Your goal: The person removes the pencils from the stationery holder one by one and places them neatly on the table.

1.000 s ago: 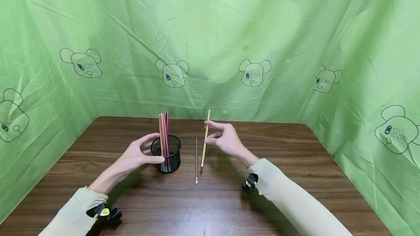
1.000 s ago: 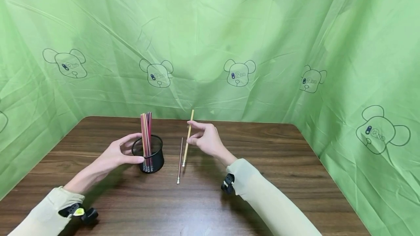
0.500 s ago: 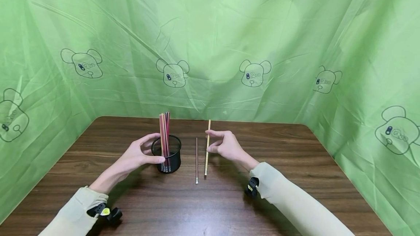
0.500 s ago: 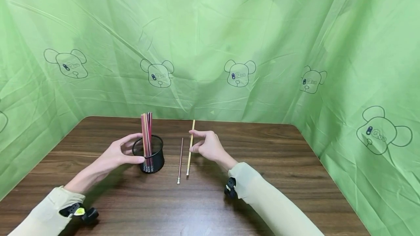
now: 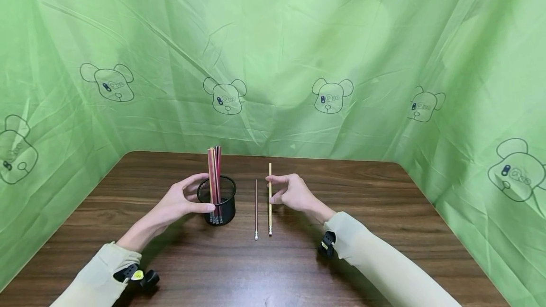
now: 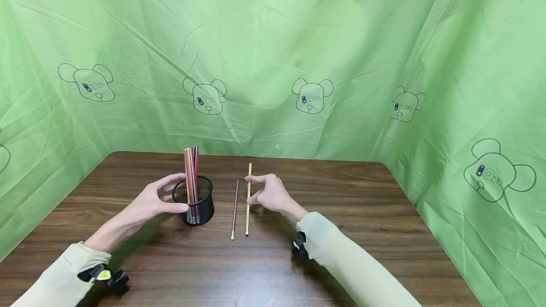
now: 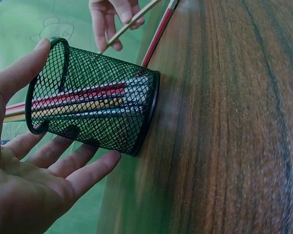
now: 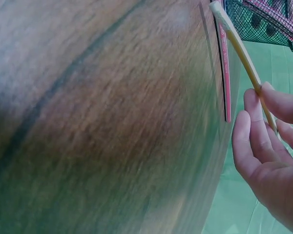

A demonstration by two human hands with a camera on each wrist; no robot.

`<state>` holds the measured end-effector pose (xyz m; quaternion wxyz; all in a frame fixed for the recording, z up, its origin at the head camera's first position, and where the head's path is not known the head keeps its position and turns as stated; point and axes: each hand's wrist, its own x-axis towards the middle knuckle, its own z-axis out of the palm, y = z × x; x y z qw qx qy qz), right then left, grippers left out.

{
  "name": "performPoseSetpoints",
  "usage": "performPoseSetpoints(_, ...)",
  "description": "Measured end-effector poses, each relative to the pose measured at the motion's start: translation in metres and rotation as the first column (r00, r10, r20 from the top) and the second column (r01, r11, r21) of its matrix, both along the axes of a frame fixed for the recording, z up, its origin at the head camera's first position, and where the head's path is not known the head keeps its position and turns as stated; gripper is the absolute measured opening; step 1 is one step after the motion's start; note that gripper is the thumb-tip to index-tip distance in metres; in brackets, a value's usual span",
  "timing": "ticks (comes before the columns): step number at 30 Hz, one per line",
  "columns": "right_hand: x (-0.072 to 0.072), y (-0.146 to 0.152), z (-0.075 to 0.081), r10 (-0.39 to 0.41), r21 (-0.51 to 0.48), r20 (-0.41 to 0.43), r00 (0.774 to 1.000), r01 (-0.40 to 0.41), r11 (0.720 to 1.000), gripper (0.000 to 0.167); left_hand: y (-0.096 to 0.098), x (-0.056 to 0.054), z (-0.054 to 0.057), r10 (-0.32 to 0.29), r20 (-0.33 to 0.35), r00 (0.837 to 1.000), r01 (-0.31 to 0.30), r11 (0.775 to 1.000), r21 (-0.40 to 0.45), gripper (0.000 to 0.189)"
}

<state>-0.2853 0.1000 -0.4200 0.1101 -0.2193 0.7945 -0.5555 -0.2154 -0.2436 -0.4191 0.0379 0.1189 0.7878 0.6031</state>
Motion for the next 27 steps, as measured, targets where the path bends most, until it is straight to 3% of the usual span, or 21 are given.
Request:
performPoseSetpoints(20,-0.0029,-0.0057,-0.0088,-0.065,0.114,-0.033,0.997,0.069,0.991,0.065,0.0005,0.0017,0.0031,0.01,0.005,1.0,-0.01,1.0,-0.022,0.088)
performPoseSetpoints(27,-0.0044,-0.0058,-0.0089,-0.074,0.097,0.023,0.997,0.072,0.993,0.065,0.0003,0.0014,0.0036,0.01,0.007,1.0,-0.01,1.0,-0.028,0.088)
